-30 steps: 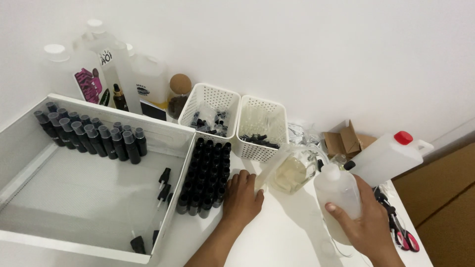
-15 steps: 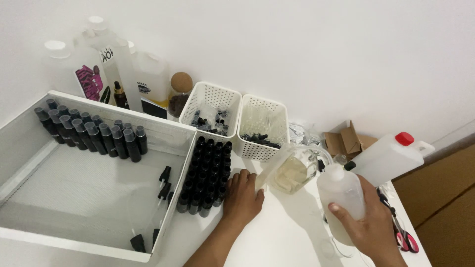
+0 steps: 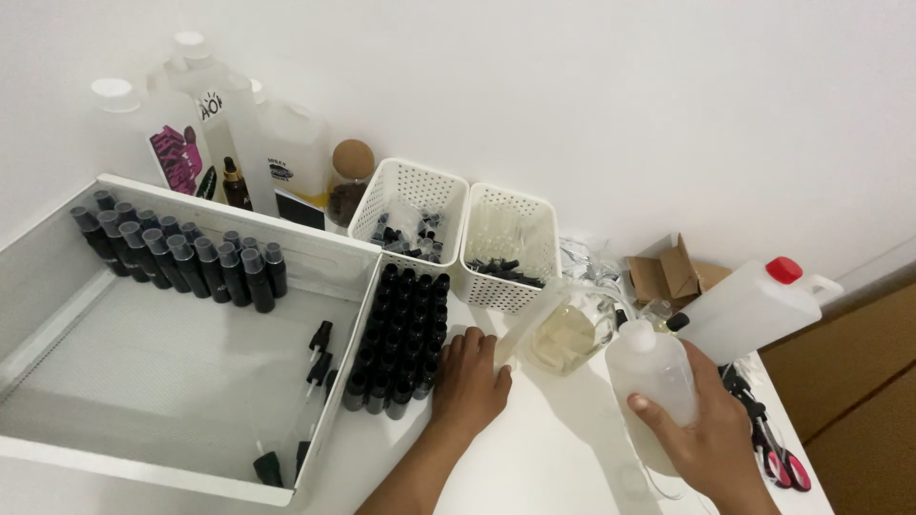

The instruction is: Assembling and filling small perfume spray bottles on a workspace.

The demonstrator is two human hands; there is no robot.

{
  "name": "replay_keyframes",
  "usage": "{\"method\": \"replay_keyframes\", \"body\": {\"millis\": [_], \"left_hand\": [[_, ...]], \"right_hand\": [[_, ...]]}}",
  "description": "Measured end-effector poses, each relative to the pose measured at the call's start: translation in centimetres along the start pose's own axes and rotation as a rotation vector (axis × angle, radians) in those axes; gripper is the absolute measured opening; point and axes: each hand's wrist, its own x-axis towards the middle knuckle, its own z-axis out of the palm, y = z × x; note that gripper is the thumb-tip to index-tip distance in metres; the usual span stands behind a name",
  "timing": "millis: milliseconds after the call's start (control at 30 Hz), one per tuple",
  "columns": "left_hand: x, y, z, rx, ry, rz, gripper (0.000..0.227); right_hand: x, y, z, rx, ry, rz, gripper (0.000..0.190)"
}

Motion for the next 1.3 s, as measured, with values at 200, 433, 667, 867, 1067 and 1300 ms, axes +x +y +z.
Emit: {"method": "replay_keyframes", "body": {"millis": [200,433,667,867,1067,1300], "left_hand": [[0.1,0.1,-0.1,0.015,-0.003,-0.006,0.040],[0.1,-0.1,0.1,0.027,-0.003,-0.010,0.039],[0.1,0.0,0.1,0.037,-0.002,-0.004,0.040],[0.0,-0.2,0.6,0.055,0.020,0.002,0.042],[-0.1,0.6,-1.0,0.027,0.004,0.019,0.038],[0.2,0.6,-0.7,0.037,-0.012,-0.005,0.038]], "right_hand": [[-0.2,-0.9,-0.6,0.040,0.000,-0.008,0.082],[-0.1,-0.1,-0.1,0.071,0.019,-0.028,0.080],[0.1,-0.2,0.3,0.066,-0.008,-0.021,0.083],[0.3,0.3,0.7,0.082,-0.023,-0.047,0.083],[1.1,0.1,0.4,0.094,-0.098,0.011,0.087],[2.1,0.1,-0.4,0.082,-0.149,-0.040,0.089]]}}
